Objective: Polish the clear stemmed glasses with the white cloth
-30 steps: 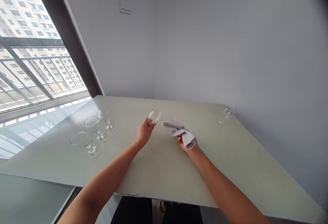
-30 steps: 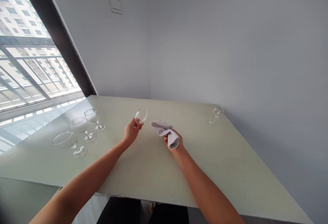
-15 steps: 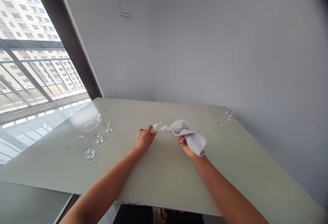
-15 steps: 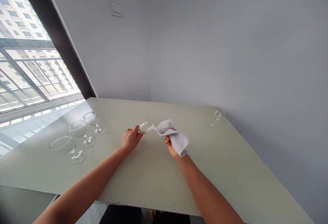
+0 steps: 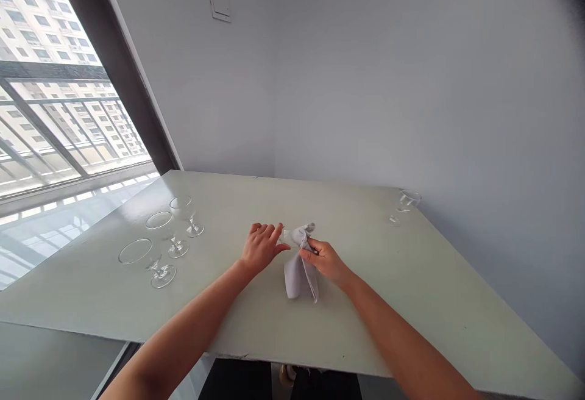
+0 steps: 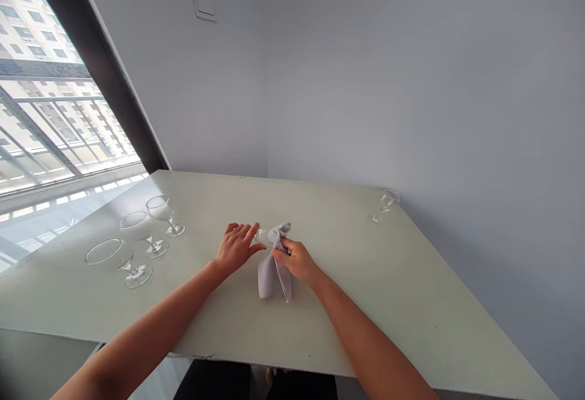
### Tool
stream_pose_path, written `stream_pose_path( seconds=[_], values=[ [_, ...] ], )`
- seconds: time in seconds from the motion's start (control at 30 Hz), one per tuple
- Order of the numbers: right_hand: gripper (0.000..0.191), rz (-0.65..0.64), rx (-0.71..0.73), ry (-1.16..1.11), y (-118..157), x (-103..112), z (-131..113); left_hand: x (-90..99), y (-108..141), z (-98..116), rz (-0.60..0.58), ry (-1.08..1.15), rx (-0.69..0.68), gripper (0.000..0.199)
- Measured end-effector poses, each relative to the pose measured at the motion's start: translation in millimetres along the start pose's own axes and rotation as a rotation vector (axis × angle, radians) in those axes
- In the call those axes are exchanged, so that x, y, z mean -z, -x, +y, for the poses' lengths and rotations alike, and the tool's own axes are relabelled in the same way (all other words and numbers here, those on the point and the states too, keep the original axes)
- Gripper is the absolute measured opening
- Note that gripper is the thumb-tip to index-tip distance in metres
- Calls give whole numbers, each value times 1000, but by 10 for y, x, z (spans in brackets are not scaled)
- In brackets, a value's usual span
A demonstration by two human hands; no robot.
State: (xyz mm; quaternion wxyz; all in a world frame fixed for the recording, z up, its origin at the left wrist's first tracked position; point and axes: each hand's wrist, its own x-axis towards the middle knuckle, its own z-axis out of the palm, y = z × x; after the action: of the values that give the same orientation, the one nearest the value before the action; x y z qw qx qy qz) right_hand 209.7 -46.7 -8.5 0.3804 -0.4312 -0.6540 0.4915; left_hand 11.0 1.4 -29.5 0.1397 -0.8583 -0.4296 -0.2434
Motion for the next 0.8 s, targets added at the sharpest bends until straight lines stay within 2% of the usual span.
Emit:
stream_pose_path(
  seconds=[0.07,0.1,0.3,0.4,0.5,0.57,0.63,0.67,0.7,0.73,0.77,0.8],
  values=[
    [33,-114,-56,-142,-9,6,44,37,-2,16,-22,0,-79,46],
    [33,-125,-72,-204,-16,-4,71,56,-4,29,-32,11,-105,45],
    [34,62,-237,-605,-64,-18,159,141,-46,123,-31,49,-105,38],
    [34,12,-236,-625,-47,65,95,187,-79,144,-127,132,-73,35],
    [31,-104,-126,-377,25,134,-54,309,-99,96,-336,418,63,37],
    [27,-201,-47,-194,102,149,-183,438,-93,22,-603,738,129,43],
    [25,-311,6,-86,183,136,-298,581,-67,-53,-912,1050,111,54],
    [26,-351,22,-59,219,119,-340,648,-46,-77,-1027,1148,85,58],
    [28,-367,24,-49,248,95,-365,706,-21,-83,-1082,1186,68,60],
    [28,-348,11,-57,268,64,-375,754,9,-70,-1062,1152,69,60],
    [27,-297,-21,-88,281,27,-371,788,43,-36,-972,1050,79,57],
    [26,-221,-73,-148,289,-17,-355,808,78,15,-829,893,85,51]
  ],
)
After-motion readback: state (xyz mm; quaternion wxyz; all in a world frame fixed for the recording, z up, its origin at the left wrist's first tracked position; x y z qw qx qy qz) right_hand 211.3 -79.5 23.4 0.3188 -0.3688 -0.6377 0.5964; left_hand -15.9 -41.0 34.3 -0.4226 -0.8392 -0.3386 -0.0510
